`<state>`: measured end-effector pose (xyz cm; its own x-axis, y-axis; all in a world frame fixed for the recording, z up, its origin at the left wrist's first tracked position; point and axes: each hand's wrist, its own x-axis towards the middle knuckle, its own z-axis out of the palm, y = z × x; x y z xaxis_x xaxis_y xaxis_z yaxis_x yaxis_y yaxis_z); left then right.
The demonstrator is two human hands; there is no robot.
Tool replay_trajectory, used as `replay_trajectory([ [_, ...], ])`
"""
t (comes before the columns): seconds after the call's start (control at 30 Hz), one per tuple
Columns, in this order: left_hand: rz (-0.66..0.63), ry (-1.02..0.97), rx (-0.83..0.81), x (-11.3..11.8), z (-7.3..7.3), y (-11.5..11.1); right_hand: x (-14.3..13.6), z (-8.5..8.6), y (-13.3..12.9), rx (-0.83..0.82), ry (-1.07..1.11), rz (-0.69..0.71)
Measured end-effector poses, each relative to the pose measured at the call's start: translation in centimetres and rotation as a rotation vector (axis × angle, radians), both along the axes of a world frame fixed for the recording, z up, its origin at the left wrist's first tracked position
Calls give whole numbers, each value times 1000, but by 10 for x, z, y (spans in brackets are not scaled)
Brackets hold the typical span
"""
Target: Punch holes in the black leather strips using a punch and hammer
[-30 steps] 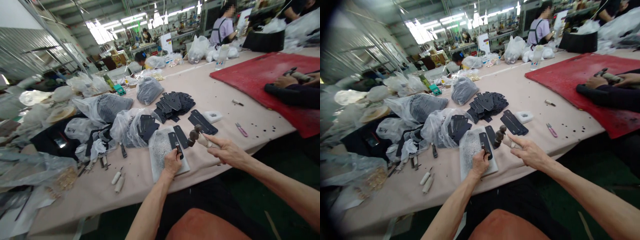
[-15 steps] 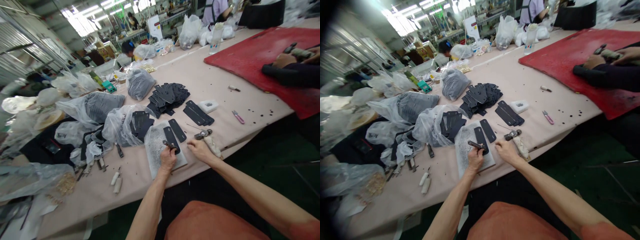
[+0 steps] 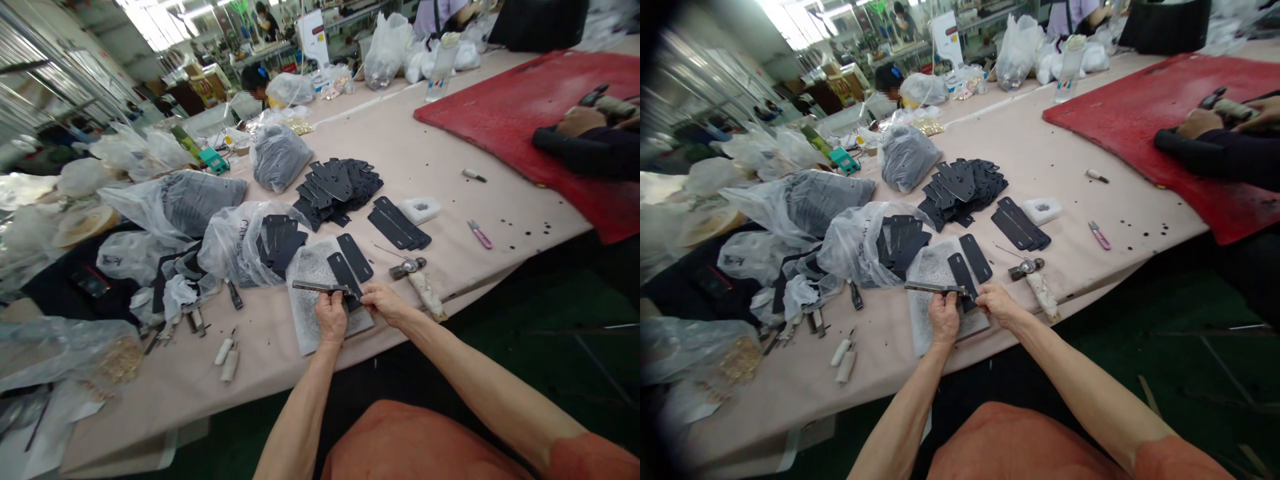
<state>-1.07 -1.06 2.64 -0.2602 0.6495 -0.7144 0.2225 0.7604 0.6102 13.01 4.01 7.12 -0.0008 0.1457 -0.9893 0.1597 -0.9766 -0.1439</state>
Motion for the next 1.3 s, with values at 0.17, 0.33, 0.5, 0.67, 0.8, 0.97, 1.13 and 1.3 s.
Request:
replay_trajectory([
  [0.17, 66, -28, -14, -4, 0, 3, 4, 7, -5, -38, 96, -102],
  [0.33, 15, -77, -17, -3, 2, 0, 6, 8, -9, -3, 93, -62],
  [0.5, -229, 26, 149, 6, 1, -7, 23, 1, -15, 216, -38, 180],
  [0.67, -372, 49, 401, 11, 1, -10, 39, -3, -27, 433, -126, 525],
  [0.8, -338, 77, 381, 10, -1, -11, 39, -2, -30, 424, -138, 677],
  [0.97, -378, 91, 407, 11, -1, -13, 35, 1, -21, 390, -106, 733],
  [1.13, -373, 80, 401, 12, -3, -14, 37, 5, -20, 391, -107, 716],
  [1.3, -367, 89, 431, 11, -2, -13, 38, -1, -25, 484, -82, 697],
])
